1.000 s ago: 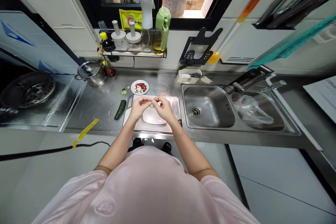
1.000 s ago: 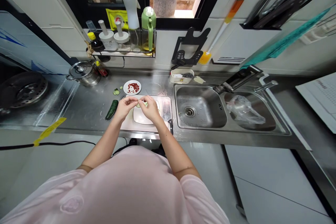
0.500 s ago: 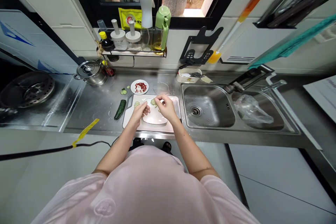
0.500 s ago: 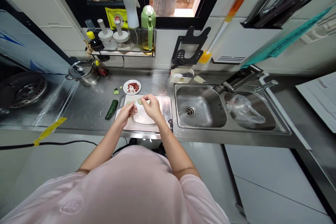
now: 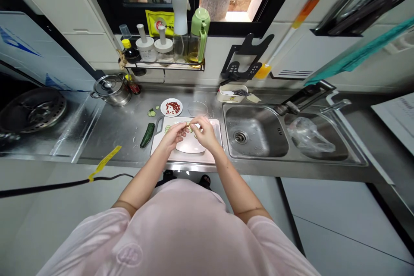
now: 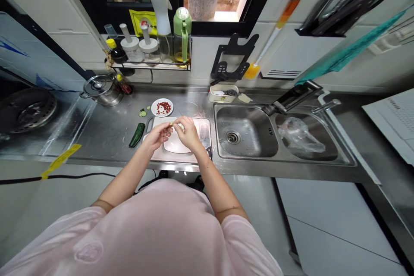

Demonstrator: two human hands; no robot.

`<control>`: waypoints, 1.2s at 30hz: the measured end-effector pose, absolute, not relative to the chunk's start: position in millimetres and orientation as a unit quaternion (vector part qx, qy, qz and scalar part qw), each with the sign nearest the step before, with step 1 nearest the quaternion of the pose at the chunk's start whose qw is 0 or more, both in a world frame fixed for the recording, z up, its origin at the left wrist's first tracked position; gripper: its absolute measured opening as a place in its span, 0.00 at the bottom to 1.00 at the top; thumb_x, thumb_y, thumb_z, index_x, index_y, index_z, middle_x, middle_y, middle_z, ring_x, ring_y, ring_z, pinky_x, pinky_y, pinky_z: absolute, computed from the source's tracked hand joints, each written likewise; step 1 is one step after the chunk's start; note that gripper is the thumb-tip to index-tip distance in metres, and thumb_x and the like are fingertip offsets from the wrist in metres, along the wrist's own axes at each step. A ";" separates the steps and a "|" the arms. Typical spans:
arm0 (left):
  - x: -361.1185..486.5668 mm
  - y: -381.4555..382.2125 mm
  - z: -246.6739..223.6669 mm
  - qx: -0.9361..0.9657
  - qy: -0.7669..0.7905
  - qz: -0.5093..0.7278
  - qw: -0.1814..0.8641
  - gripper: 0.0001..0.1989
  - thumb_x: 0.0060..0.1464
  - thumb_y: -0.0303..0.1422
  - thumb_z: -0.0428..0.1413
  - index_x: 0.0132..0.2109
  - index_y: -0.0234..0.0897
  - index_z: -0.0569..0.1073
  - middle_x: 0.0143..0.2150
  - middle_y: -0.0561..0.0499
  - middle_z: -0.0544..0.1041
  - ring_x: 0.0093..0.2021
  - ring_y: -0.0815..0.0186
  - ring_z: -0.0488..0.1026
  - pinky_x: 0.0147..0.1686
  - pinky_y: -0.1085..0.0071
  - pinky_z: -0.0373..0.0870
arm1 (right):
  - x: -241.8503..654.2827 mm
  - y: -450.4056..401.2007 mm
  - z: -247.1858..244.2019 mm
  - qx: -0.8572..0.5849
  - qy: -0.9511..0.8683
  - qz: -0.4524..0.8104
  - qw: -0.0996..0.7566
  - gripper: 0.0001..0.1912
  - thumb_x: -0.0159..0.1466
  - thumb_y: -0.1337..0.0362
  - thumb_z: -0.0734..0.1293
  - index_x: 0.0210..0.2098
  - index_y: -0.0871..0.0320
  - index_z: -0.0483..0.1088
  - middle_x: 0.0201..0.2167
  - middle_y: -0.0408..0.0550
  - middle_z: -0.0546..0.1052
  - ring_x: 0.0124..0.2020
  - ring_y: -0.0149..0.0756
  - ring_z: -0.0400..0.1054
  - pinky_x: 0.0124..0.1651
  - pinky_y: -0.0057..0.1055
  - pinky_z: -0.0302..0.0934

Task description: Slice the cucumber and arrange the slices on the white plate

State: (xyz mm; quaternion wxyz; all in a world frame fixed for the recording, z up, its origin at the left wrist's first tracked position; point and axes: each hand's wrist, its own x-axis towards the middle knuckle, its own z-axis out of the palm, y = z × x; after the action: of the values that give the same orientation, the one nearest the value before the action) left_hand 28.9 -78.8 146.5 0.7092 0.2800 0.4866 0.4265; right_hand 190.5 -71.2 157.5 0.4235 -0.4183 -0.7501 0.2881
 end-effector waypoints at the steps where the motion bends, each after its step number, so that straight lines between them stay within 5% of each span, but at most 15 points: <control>1: 29.3 -78.7 147.3 0.289 0.488 0.436 0.699 0.20 0.41 0.44 0.63 0.37 0.34 0.74 0.30 0.49 0.75 0.23 0.76 0.66 0.18 0.80 0.52 | 191.2 -71.5 157.4 -0.419 -0.751 0.286 0.422 0.10 0.67 0.58 0.60 0.35 0.53 0.70 0.37 0.47 0.74 0.42 0.39 0.65 0.46 0.36 0.58; 17: 29.3 -66.1 143.7 0.420 0.489 0.509 0.571 0.18 0.35 0.37 0.67 0.34 0.34 0.72 0.26 0.55 0.72 0.27 0.73 0.68 0.27 0.76 0.61 | 193.0 -68.2 148.4 -0.448 -0.743 0.261 0.423 0.10 0.65 0.57 0.62 0.32 0.54 0.70 0.33 0.45 0.73 0.38 0.38 0.65 0.46 0.35 0.57; 24: 31.3 -66.8 145.4 0.468 0.444 0.534 0.547 0.18 0.40 0.36 0.65 0.38 0.36 0.69 0.29 0.56 0.71 0.30 0.73 0.69 0.34 0.76 0.64 | 192.7 -66.8 145.6 -0.460 -0.720 0.288 0.433 0.11 0.64 0.57 0.62 0.29 0.55 0.70 0.29 0.44 0.72 0.36 0.35 0.65 0.40 0.32 0.59; 36: 37.7 -66.2 135.6 0.501 0.409 0.535 0.544 0.20 0.46 0.36 0.62 0.45 0.38 0.65 0.27 0.58 0.68 0.28 0.74 0.66 0.32 0.77 0.61 | 194.5 -63.6 137.3 -0.462 -0.665 0.400 0.430 0.14 0.61 0.54 0.64 0.28 0.58 0.69 0.27 0.43 0.72 0.32 0.32 0.66 0.36 0.28 0.60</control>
State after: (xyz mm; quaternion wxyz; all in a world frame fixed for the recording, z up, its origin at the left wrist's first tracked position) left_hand 37.7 -66.2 135.6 0.5437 0.5013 0.4087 0.5348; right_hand 194.5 -63.6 137.3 0.4299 -0.4616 -0.6651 0.3996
